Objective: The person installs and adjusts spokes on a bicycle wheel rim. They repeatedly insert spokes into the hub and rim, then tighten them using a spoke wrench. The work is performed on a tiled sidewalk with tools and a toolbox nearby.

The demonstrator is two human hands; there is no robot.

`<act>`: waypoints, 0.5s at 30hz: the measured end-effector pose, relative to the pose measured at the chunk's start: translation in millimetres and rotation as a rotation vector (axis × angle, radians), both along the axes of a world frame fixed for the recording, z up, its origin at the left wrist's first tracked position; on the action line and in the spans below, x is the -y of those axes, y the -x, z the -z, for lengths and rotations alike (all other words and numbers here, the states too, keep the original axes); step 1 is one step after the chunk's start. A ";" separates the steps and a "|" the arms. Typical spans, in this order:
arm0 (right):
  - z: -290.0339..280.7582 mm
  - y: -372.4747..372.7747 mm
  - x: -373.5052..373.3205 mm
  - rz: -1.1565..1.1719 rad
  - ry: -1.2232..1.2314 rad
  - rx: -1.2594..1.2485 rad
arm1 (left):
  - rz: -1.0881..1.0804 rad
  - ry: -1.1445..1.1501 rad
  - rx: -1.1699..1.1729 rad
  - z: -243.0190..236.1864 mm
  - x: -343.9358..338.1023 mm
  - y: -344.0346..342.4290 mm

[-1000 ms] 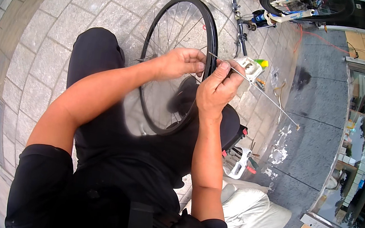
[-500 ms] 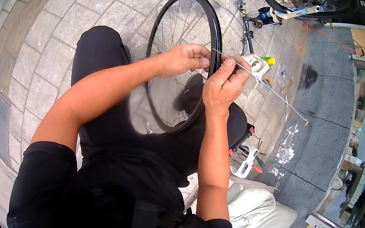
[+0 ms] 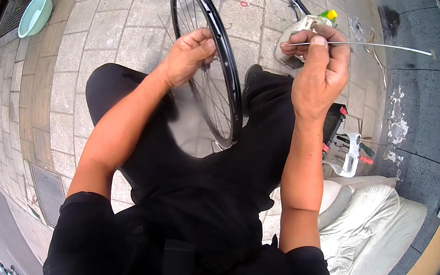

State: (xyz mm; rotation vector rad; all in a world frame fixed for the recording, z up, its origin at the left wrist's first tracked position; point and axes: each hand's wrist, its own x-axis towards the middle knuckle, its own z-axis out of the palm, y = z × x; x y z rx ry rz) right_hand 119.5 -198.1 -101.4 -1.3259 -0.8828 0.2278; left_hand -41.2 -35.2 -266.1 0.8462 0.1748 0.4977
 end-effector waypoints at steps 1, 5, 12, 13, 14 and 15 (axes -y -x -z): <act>-5.4 -18.1 14.8 0.068 0.009 0.063 | -0.005 0.015 0.010 0.1 -0.7 4.2; 14.6 -85.2 80.5 0.404 0.260 0.216 | -0.108 0.023 -0.077 -12.3 3.4 21.9; 227.7 -170.2 227.4 0.679 0.819 -0.090 | 0.004 -0.116 -0.097 -27.7 0.9 12.0; 256.7 -171.9 239.1 0.666 0.899 -0.193 | 0.008 -0.098 -0.077 -27.7 -0.8 11.6; 280.6 -173.3 248.4 0.650 0.979 -0.296 | 0.011 -0.076 -0.056 -26.6 -1.5 9.9; 301.9 -173.5 255.6 0.655 1.069 -0.301 | -0.001 -0.084 -0.122 -32.6 -1.5 7.4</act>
